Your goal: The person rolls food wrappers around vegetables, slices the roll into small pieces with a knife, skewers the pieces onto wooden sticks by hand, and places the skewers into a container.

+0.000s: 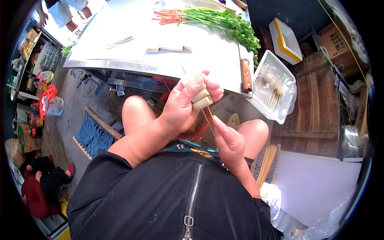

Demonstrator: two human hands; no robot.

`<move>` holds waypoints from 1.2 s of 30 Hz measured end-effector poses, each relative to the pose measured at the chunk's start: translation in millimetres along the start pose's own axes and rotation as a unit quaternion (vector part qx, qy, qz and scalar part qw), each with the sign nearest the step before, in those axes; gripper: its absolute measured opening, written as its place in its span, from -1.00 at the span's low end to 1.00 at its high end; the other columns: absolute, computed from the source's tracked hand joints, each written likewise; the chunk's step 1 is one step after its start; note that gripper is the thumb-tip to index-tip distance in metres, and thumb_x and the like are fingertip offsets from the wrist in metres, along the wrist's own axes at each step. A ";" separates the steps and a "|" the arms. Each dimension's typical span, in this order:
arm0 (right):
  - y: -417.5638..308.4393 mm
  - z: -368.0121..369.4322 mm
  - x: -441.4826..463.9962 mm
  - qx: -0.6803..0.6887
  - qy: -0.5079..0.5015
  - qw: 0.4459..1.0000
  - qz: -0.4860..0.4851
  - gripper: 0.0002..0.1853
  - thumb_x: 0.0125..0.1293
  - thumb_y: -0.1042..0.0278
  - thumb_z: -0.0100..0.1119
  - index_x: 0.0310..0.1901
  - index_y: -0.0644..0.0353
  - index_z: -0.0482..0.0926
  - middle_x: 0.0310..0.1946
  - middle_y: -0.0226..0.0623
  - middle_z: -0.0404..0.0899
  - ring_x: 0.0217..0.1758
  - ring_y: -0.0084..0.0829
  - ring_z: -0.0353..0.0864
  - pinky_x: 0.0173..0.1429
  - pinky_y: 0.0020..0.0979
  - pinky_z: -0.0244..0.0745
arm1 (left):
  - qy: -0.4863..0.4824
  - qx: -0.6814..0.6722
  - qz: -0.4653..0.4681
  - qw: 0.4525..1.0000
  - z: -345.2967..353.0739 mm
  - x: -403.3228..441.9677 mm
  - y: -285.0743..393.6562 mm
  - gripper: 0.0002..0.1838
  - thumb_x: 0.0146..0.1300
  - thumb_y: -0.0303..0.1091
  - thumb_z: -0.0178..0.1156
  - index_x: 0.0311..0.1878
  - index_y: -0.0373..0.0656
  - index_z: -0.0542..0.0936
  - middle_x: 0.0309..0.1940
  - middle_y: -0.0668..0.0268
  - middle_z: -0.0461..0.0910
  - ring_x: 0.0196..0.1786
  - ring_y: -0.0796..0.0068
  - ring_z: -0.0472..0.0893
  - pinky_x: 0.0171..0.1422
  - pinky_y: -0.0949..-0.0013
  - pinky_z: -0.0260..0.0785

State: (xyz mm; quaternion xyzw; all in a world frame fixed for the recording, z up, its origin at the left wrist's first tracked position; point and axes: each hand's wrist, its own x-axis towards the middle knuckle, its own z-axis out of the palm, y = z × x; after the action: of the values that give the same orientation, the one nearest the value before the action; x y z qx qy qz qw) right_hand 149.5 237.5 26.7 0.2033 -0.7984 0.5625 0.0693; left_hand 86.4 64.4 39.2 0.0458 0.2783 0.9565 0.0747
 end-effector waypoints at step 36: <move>213.1 -261.9 72.1 -0.394 0.143 0.839 0.348 -0.77 0.20 0.46 0.10 -0.21 0.28 0.73 -0.15 0.09 0.68 -0.02 0.00 0.68 0.11 -0.17 0.55 | -0.229 0.713 0.220 0.625 20.7 98.9 -64.6 -0.78 0.34 -0.56 0.23 0.02 -0.24 0.65 -0.23 0.33 0.62 -0.24 0.61 0.56 -0.10 0.54 0.43</move>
State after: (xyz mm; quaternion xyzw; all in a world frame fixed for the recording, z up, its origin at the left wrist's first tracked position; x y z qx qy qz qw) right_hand -32.7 523.0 -40.5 -0.2154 -0.9518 0.2105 0.0570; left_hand -0.7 145.8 26.4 0.3618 0.8289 0.4055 -0.1327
